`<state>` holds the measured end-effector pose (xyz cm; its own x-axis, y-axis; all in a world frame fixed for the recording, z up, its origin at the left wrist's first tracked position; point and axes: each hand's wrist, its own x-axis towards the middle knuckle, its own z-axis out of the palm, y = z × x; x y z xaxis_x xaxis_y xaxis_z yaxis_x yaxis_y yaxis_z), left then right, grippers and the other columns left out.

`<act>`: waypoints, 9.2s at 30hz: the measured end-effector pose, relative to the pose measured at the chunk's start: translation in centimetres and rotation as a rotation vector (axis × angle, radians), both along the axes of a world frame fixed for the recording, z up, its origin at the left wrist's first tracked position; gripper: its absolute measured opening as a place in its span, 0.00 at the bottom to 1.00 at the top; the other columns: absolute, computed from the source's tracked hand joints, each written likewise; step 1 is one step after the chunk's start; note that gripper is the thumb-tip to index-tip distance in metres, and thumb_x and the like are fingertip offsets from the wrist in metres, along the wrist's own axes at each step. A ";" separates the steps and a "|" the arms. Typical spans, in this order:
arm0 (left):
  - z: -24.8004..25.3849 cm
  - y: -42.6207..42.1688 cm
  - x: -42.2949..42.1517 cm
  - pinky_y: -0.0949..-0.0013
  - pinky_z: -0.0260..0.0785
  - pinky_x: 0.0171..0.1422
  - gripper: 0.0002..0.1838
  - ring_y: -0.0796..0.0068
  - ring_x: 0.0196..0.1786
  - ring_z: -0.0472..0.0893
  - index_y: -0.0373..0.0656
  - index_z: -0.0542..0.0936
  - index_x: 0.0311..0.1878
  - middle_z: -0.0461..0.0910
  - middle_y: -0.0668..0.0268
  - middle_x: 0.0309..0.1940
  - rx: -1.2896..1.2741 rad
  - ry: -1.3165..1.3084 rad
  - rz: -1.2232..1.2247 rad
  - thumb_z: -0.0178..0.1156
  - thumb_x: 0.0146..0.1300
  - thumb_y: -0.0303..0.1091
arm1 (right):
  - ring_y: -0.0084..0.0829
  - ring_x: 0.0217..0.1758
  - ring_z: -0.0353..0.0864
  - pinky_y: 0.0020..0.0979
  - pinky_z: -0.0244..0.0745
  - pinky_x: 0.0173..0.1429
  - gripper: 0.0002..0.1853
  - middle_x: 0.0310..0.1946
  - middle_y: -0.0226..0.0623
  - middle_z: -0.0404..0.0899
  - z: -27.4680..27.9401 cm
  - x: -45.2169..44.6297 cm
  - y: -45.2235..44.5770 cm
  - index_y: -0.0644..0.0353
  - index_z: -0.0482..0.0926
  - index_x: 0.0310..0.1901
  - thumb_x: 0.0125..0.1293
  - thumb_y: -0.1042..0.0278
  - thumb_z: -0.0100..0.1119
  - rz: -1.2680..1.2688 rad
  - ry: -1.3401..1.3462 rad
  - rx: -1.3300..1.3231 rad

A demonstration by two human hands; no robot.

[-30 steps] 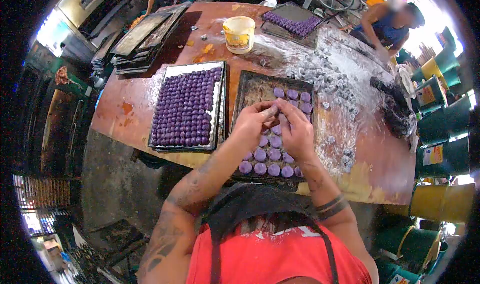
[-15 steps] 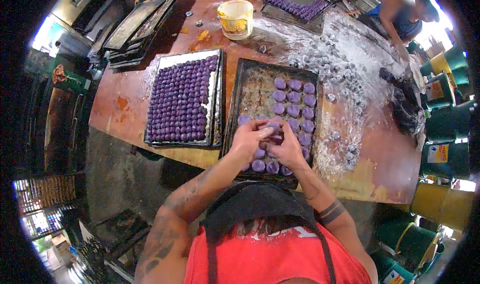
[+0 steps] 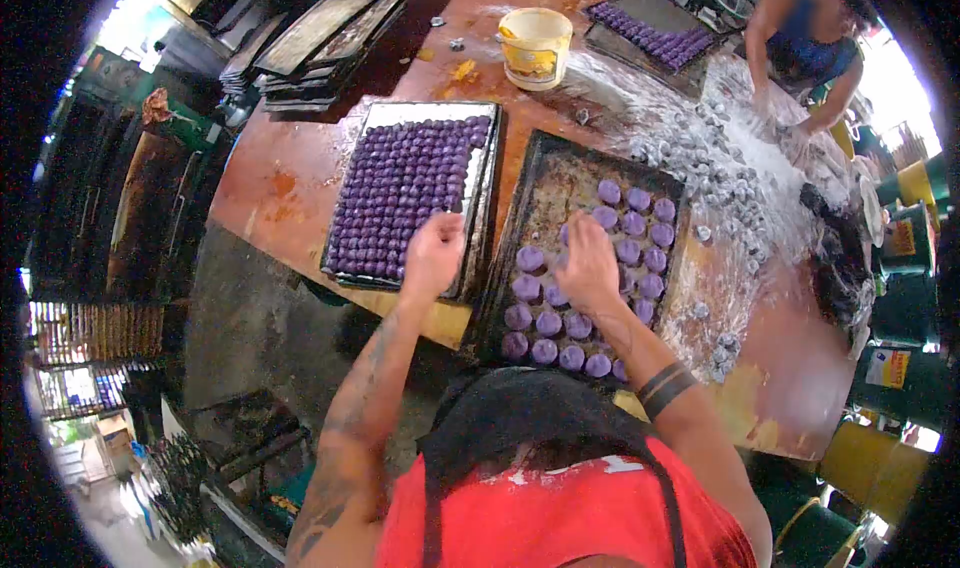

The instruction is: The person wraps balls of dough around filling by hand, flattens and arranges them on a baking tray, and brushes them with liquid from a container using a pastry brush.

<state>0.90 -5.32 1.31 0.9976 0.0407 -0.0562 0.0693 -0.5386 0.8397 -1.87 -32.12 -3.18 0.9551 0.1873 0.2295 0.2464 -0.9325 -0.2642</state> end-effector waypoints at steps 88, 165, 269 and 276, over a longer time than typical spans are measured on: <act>-1.8 2.0 1.3 0.56 0.74 0.48 0.11 0.51 0.42 0.81 0.37 0.80 0.37 0.81 0.53 0.36 0.541 -0.087 0.031 0.67 0.56 0.34 | 0.47 0.58 0.78 0.42 0.70 0.66 0.22 0.50 0.48 0.82 2.2 6.6 -11.3 0.63 0.80 0.54 0.56 0.75 0.52 -0.299 -0.152 0.230; 1.1 4.3 3.4 0.62 0.74 0.50 0.08 0.56 0.45 0.83 0.39 0.80 0.42 0.82 0.54 0.45 0.297 0.128 0.015 0.61 0.62 0.31 | 0.55 0.70 0.64 0.48 0.61 0.71 0.31 0.66 0.49 0.69 0.4 3.9 0.5 0.65 0.69 0.64 0.69 0.49 0.52 0.014 0.060 0.102; -1.4 -2.7 -1.8 0.66 0.78 0.51 0.16 0.68 0.44 0.81 0.34 0.78 0.52 0.80 0.58 0.45 -0.873 0.217 -0.006 0.63 0.60 0.21 | 0.46 0.45 0.82 0.44 0.77 0.50 0.15 0.44 0.44 0.83 -2.2 -20.6 -24.7 0.53 0.85 0.46 0.56 0.63 0.64 -0.823 0.216 -0.364; 1.0 -13.0 -3.5 0.69 0.77 0.44 0.21 0.73 0.39 0.82 0.34 0.76 0.58 0.82 0.60 0.42 -0.461 0.371 -0.350 0.65 0.61 0.27 | 0.45 0.48 0.81 0.40 0.76 0.54 0.17 0.43 0.48 0.81 8.7 -9.3 -4.2 0.60 0.80 0.50 0.58 0.71 0.64 -0.232 0.089 0.874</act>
